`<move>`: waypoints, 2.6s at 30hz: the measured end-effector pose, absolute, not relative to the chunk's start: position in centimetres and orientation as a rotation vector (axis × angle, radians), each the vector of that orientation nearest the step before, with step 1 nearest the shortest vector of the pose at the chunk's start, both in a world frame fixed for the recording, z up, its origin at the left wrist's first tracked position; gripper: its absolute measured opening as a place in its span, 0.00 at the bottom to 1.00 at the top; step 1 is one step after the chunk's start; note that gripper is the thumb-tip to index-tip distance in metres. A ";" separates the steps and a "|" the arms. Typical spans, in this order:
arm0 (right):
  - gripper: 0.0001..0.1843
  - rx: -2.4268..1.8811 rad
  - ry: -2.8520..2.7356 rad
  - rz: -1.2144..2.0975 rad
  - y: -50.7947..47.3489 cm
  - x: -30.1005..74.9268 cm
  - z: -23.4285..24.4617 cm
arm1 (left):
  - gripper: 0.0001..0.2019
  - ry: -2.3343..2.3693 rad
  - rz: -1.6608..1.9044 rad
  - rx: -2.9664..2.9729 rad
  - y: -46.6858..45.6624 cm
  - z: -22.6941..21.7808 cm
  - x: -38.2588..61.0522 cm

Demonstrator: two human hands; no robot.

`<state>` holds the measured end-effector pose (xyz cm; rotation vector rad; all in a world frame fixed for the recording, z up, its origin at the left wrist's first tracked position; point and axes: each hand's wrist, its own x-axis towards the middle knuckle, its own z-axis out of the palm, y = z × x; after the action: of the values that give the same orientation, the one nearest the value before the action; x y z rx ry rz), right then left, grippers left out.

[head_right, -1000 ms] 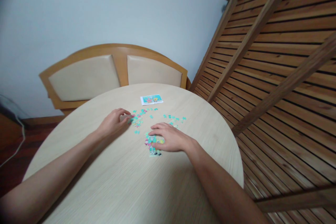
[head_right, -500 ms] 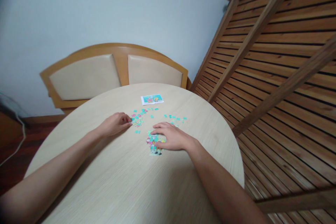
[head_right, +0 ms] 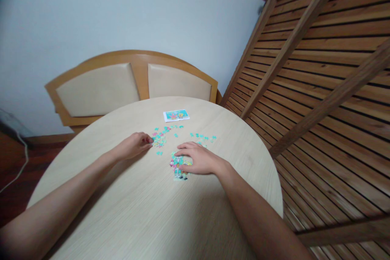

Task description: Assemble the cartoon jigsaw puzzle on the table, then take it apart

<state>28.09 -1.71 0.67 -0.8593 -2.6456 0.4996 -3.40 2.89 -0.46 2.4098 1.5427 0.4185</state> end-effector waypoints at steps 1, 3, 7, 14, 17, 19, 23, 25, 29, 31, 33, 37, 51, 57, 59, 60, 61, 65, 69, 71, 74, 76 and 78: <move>0.25 -0.859 -2.647 0.500 -1.7 28.1 0.7 | 0.12 1.540 0.415 2.407 2.9 -0.5 -3.4; 0.25 -0.859 -2.652 0.497 -1.7 28.1 0.7 | 0.12 1.540 0.418 2.402 3.0 -0.5 -3.5; 0.25 -0.856 -2.651 0.498 -1.7 28.2 0.7 | 0.12 1.573 0.416 2.411 2.8 -0.3 -3.7; 0.25 -0.862 -2.643 0.503 -1.7 28.2 0.7 | 0.15 1.633 0.600 2.476 3.0 -0.9 -3.3; 0.25 -0.862 -2.649 0.496 -1.7 28.2 0.7 | 0.21 1.538 0.612 2.563 3.3 -1.3 -3.0; 0.25 -0.866 -2.654 0.495 -1.7 28.2 0.7 | 0.21 1.576 0.558 2.581 3.4 -1.3 -2.9; 0.25 -0.873 -2.646 0.507 -1.7 28.2 0.8 | 0.17 1.787 0.460 2.571 3.2 -0.8 -3.5; 0.25 -0.878 -2.645 0.512 -1.8 28.2 0.9 | 0.17 1.828 0.426 2.576 3.3 -0.7 -4.2; 0.25 -0.874 -2.643 0.523 -1.9 28.1 0.9 | 0.19 1.832 0.428 2.553 3.9 -1.1 -5.8; 0.25 -0.875 -2.641 0.524 -1.9 28.1 0.9 | 0.19 1.837 0.419 2.532 4.3 -1.4 -6.5; 0.25 -0.878 -2.642 0.525 -1.8 28.2 0.9 | 0.18 1.844 0.407 2.517 4.7 -1.6 -6.9; 0.25 -0.869 -2.645 0.518 -1.6 28.3 0.7 | 0.17 1.810 0.394 2.478 5.0 -1.5 -7.3; 0.26 -0.911 -2.631 0.485 -1.2 28.9 0.3 | 0.14 1.667 0.372 2.402 5.0 -0.9 -7.8; 0.26 -0.908 -2.637 0.489 -1.2 28.9 0.5 | 0.13 1.697 0.406 2.354 4.4 -0.6 -7.5; 0.26 -0.909 -2.638 0.489 -1.2 29.0 0.5 | 0.13 1.695 0.400 2.336 4.1 -0.2 -7.2; 0.26 -0.911 -2.640 0.488 -1.2 29.0 0.4 | 0.14 1.676 0.397 2.336 3.9 0.0 -7.0; 0.26 -0.911 -2.642 0.486 -1.1 29.0 0.4 | 0.14 1.650 0.398 2.341 3.7 0.3 -6.7; 0.27 -0.901 -2.643 0.476 -1.0 29.0 0.3 | 0.13 1.505 0.434 2.347 2.7 1.1 -4.9; 0.26 -0.900 -2.647 0.461 -0.9 29.0 0.2 | 0.13 1.291 0.609 2.276 1.3 1.0 -2.0; 0.26 -0.905 -2.645 0.459 -0.9 29.0 0.2 | 0.12 1.200 0.623 2.201 0.5 0.6 -0.5; 0.27 -0.915 -2.641 0.461 -1.0 29.0 0.1 | 0.14 1.074 0.620 2.081 -0.5 0.0 1.4; 0.27 -0.921 -2.643 0.462 -1.0 29.0 0.1 | 0.15 1.034 0.612 2.033 -1.0 -0.3 2.2; 0.26 -0.923 -2.643 0.462 -0.9 29.1 0.0 | 0.14 1.005 0.595 2.022 -1.4 -0.5 2.7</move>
<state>29.08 -0.94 0.03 -0.9232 -2.6431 0.4617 2.71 -1.39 -0.52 2.0220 1.0054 0.5949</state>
